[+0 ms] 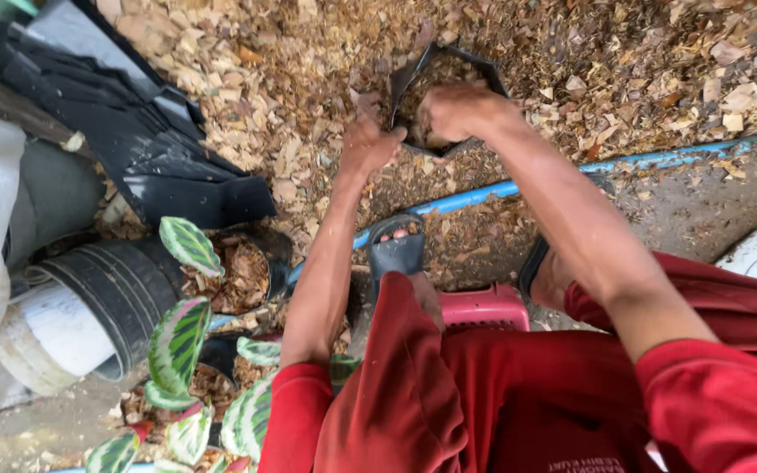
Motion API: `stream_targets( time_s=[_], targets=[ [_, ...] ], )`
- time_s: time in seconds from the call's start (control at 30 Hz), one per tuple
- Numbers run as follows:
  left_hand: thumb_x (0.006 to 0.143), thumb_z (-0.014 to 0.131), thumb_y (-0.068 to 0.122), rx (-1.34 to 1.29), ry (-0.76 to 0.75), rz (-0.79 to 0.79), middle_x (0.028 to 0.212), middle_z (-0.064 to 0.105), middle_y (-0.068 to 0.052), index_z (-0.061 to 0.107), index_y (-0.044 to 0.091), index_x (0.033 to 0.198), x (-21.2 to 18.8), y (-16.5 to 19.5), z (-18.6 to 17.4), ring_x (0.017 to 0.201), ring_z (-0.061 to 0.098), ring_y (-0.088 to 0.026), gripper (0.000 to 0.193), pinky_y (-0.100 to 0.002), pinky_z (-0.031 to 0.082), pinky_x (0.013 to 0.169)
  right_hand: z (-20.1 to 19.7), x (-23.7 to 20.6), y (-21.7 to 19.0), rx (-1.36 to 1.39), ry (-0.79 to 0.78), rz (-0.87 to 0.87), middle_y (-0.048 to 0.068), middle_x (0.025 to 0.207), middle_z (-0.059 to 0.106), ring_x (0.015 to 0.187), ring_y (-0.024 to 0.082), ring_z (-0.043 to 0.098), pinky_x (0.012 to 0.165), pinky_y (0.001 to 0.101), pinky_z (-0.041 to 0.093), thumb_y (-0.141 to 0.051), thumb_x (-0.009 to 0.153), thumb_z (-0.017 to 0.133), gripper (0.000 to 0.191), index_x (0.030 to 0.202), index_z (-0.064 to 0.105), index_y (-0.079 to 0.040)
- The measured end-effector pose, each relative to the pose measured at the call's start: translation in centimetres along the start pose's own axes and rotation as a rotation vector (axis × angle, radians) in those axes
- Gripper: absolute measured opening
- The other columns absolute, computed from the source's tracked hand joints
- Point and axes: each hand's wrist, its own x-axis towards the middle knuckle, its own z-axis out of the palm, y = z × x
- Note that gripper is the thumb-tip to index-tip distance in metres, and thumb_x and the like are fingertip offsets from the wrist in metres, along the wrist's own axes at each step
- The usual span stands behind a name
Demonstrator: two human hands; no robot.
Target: The person sits on a low stool and pots plants by hand. They fill black plastic nursery pots with wood-chip growing medium from the ground, place a calathea plant into a pot, press medium around it, and move finished pots into a white plastic crate.
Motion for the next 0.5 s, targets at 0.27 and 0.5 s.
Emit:
stream_targets(
  time_s=[0.27,0.5],
  targets=[
    [0.088,0.078,0.033,0.344,0.39,0.329,0.081,0.076,-0.015,0.039,0.011,0.145,0.6,-0.1,0.8,0.06,0.069,-0.029,0.073,-0.042,0.055,0.051,-0.1,-1.6,2.0,0.13,0.212,0.007,0.015,0.098,0.071,0.054,0.017,0.048,0.044,0.031,0.047,0.001,0.098,0.045,0.057,0.149,0.05,-0.025],
    [0.097,0.072,0.024,0.472,0.374,0.338,0.079,0.076,-0.011,0.044,0.014,0.147,-0.2,1.0,-0.6,0.059,0.068,-0.024,0.058,-0.04,0.054,0.051,0.3,-2.5,9.2,-0.137,0.608,0.342,0.021,0.119,0.071,0.104,0.032,0.074,0.085,0.0471,0.066,-0.072,0.096,0.053,0.076,0.129,0.065,-0.005]
  ],
)
